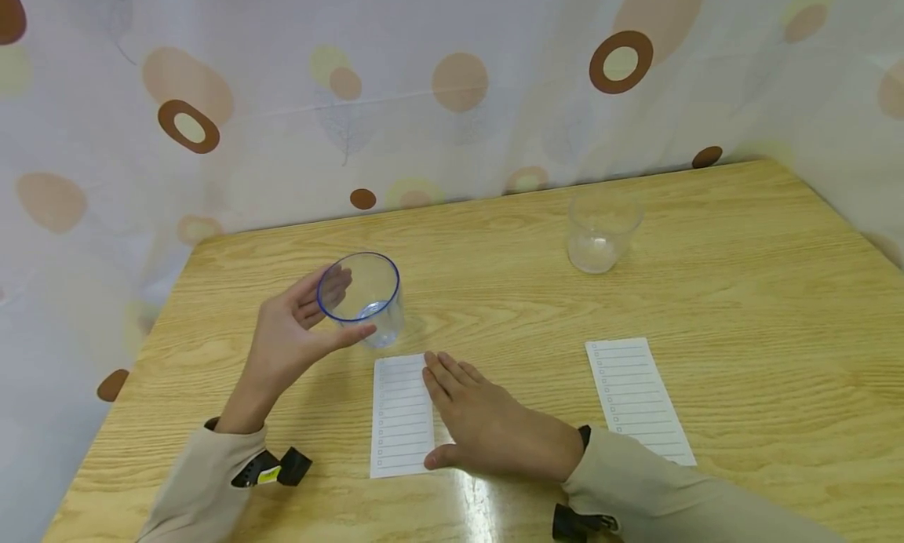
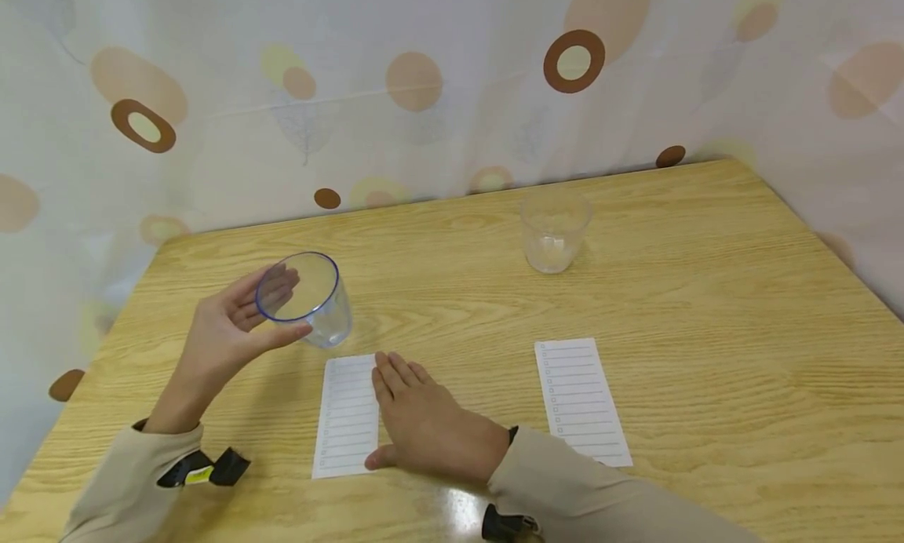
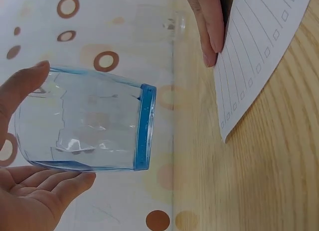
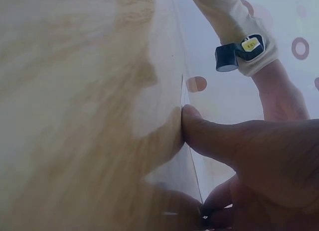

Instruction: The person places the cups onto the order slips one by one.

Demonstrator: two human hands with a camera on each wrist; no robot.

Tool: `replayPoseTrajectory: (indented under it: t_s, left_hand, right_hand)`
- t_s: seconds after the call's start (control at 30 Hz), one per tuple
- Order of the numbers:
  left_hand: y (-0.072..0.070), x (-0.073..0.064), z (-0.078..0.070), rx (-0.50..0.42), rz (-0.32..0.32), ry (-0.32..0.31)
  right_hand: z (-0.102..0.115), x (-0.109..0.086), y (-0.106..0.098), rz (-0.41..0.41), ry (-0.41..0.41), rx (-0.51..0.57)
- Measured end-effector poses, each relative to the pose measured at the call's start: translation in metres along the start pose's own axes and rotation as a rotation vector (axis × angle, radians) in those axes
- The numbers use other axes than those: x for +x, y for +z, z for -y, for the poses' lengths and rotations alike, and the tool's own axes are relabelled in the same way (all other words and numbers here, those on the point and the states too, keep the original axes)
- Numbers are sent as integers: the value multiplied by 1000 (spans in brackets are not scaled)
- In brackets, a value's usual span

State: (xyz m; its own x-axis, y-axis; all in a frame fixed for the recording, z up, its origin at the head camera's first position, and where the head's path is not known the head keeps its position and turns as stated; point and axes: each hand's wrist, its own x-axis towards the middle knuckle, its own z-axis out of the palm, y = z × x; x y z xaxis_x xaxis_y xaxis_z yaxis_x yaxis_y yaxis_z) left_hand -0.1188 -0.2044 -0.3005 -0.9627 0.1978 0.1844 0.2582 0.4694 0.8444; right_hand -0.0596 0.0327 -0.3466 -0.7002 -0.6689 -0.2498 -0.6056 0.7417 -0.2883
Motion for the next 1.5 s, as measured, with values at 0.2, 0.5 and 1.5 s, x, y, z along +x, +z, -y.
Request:
replayPoseTrajectory:
  t_s: [0.2,0.5,1.5]
  left_hand:
    - [5,-7,-1,-14,10,8]
    - [10,-21,0,-21,10,19]
    - [18,-59,11,-140,112,40]
  right_hand:
    - [0,0,1,-8,-2,5]
    - [-1,0,2,-10,4,8]
    - [-2,0,3,-36,-2,-18]
